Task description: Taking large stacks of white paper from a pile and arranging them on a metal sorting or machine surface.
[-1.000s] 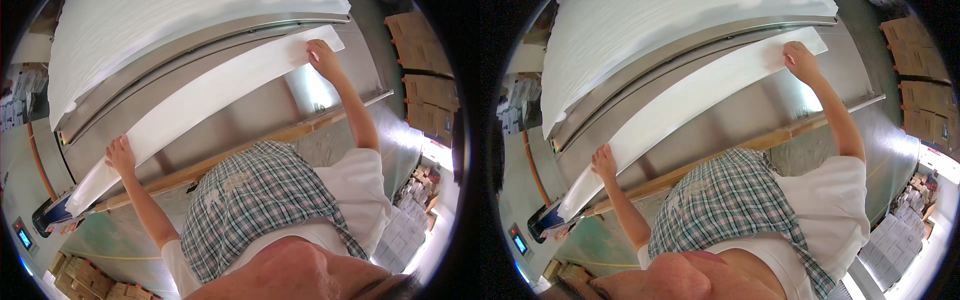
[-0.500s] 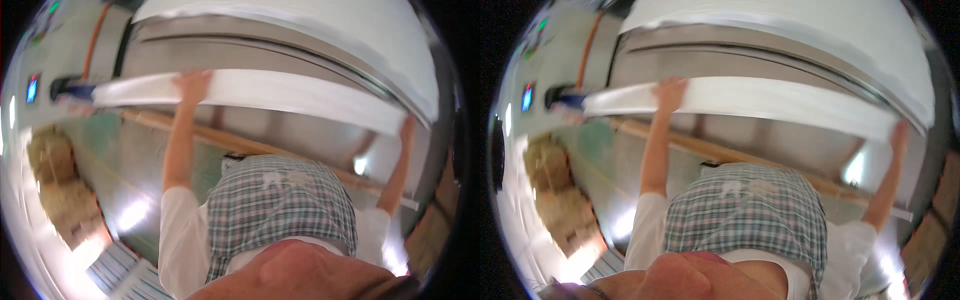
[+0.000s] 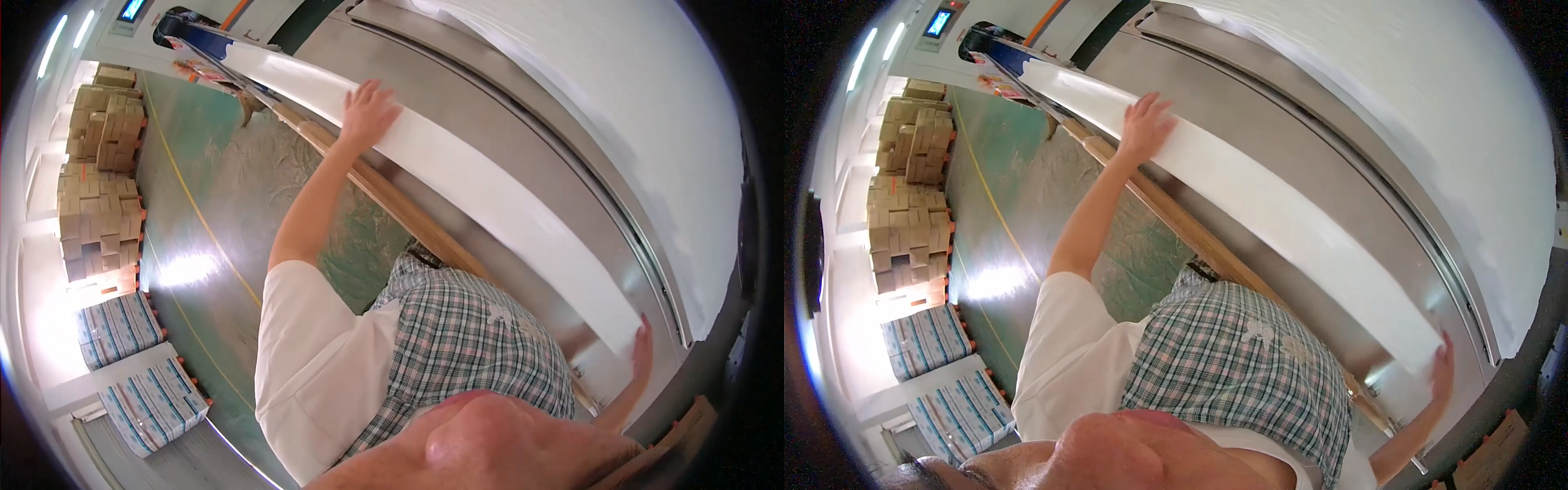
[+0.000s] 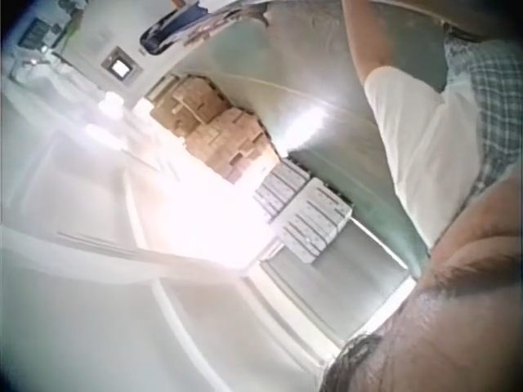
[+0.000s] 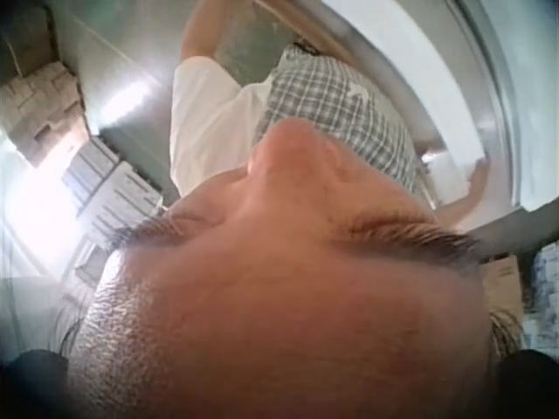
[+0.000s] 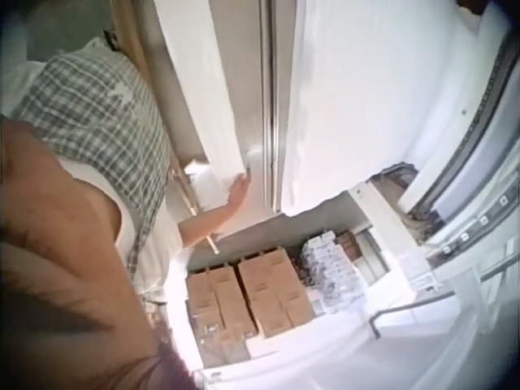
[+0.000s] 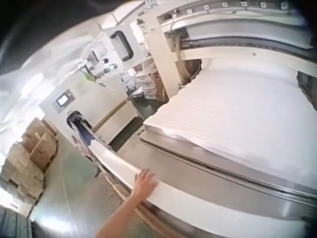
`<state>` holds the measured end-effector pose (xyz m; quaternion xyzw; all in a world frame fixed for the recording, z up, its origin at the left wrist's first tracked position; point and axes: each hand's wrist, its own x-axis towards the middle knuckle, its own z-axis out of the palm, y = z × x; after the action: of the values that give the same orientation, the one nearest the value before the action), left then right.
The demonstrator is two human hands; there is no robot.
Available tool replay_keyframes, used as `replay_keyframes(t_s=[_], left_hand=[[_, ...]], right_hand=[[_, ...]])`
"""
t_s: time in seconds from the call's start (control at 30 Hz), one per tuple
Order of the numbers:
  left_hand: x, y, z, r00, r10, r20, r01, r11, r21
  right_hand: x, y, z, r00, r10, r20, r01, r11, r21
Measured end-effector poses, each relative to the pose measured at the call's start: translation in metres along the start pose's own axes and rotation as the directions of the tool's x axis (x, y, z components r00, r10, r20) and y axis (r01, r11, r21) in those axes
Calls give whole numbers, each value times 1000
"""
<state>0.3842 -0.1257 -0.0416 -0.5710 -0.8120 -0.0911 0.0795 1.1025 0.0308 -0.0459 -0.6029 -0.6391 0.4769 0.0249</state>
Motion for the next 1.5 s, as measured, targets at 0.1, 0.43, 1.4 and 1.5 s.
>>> replay_keyframes(t_s=[0.1,0.43,1.4,1.5], left_hand=[[-20,12,-21,981,-33,-190,-11,974,-225],[-59,-9,-4,952,-89,-293,8,964,-266],[-61,-11,7,929,-114,-353,13,961,-277],[-59,-8,6,935,-108,-339,11,961,-275]], right_hand=[[-29,-12,4,993,-48,107,38,995,97],[27,-150,152,831,-265,489,215,964,156],[95,-92,151,958,-118,-261,212,906,366],[93,-86,149,958,-130,-256,227,888,399]])
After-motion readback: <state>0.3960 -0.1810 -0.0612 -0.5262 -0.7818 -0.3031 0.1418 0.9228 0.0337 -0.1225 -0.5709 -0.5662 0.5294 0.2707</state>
